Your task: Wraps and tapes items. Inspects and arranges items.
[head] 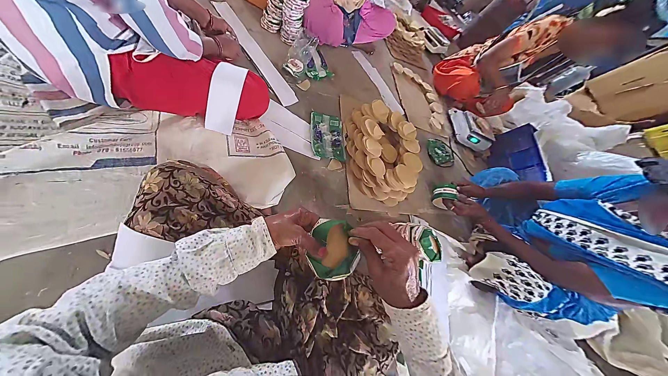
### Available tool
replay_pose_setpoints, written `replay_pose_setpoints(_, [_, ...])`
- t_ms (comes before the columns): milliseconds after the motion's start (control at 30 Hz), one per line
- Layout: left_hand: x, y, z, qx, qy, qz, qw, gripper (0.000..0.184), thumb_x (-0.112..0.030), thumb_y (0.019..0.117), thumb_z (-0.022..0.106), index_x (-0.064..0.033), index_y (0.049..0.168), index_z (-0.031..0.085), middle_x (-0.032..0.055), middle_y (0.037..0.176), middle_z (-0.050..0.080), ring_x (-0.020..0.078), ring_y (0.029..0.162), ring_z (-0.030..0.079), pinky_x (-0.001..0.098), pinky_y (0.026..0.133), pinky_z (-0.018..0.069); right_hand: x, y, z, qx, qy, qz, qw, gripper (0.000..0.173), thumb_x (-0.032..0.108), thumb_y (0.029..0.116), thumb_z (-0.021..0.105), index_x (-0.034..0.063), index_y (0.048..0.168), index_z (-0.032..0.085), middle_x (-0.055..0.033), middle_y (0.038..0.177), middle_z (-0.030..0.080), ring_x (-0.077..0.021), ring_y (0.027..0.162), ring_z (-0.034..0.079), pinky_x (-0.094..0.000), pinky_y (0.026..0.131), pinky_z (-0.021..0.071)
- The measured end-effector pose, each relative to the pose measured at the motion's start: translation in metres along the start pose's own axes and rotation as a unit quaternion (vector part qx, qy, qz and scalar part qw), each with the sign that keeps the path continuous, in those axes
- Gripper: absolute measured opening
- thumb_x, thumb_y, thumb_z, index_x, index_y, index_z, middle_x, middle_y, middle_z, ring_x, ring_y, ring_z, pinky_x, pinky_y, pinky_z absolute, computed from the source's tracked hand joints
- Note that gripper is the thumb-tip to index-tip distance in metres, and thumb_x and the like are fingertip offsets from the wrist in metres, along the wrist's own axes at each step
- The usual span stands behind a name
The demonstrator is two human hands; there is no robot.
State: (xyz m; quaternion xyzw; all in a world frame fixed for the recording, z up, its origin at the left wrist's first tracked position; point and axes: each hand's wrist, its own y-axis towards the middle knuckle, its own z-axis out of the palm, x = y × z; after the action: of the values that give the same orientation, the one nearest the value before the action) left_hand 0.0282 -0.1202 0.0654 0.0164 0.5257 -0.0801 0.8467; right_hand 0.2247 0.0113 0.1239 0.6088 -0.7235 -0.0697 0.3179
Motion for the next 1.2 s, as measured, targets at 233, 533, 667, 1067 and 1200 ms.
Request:
replay_pose_setpoints(233, [0.019, 0.003, -0.021, 0.096, 0.096, 0.060, 0.989, 0.017, -0.015, 0.0816, 0.080, -0.0127, 0.095, 0.070, -0.0093, 0.085, 0.075, -0.0004, 0.078, 0.071, 0.0194, 0.073, 0.0591, 0.015, 0.002, 0.003, 0.028, -0.016, -0.035, 0.999, 0.015, 0.022, 0.0948, 0.067, 0.0099, 0.089, 0.074, -0.0090, 0.090, 0.070, -0.0131, 0.092, 0.066, -0.0183, 0.084, 0.0528])
replay_pose_setpoints(533, [-0.021, -0.006, 0.002, -0.111, 0.405, -0.040, 0.907, 0.031, -0.016, 0.0880, 0.078, 0.0070, 0.106, 0.067, 0.0198, 0.093, 0.068, 0.0286, 0.088, 0.065, 0.0486, 0.083, 0.0517, 0.015, -0.020, 0.051, -0.051, -0.048, 0.007, 0.998, 0.031, 0.022, 0.0945, 0.054, 0.0033, 0.097, 0.079, -0.0156, 0.094, 0.072, -0.0233, 0.090, 0.065, -0.0294, 0.081, 0.0527])
replay_pose_setpoints(667, [-0.013, 0.001, 0.013, -0.163, 0.521, -0.006, 0.838, 0.029, -0.010, 0.0954, 0.066, 0.0095, 0.117, 0.064, 0.0287, 0.113, 0.068, 0.0439, 0.114, 0.064, 0.0581, 0.104, 0.0448, 0.015, -0.023, 0.082, -0.168, 0.098, 0.157, 0.968, 0.024, 0.018, 0.0909, 0.067, -0.0028, 0.089, 0.078, -0.0126, 0.092, 0.071, -0.0074, 0.087, 0.066, -0.0164, 0.079, 0.0538])
replay_pose_setpoints(1067, [0.076, 0.095, -0.039, -0.261, 0.629, -0.016, 0.732, 0.026, -0.001, 0.0922, 0.062, 0.0018, 0.118, 0.066, 0.0230, 0.114, 0.067, 0.0402, 0.110, 0.065, 0.0614, 0.114, 0.0262, -0.067, 0.002, 0.158, -0.273, 0.485, 0.549, 0.623, 0.008, -0.012, 0.0958, 0.052, -0.0062, 0.098, 0.058, -0.0073, 0.079, 0.065, -0.0122, 0.065, 0.066, -0.0281, 0.066, 0.0600])
replay_pose_setpoints(1200, [0.100, 0.124, -0.051, -0.172, 0.643, -0.099, 0.739, 0.038, 0.001, 0.0995, 0.051, 0.0034, 0.137, 0.055, 0.0290, 0.142, 0.052, 0.0478, 0.134, 0.048, 0.0691, 0.112, 0.0251, -0.116, -0.011, 0.176, -0.271, 0.493, 0.604, 0.564, 0.021, -0.008, 0.0991, 0.049, -0.0115, 0.119, 0.055, -0.0159, 0.100, 0.063, -0.0167, 0.078, 0.064, -0.0318, 0.072, 0.0573])
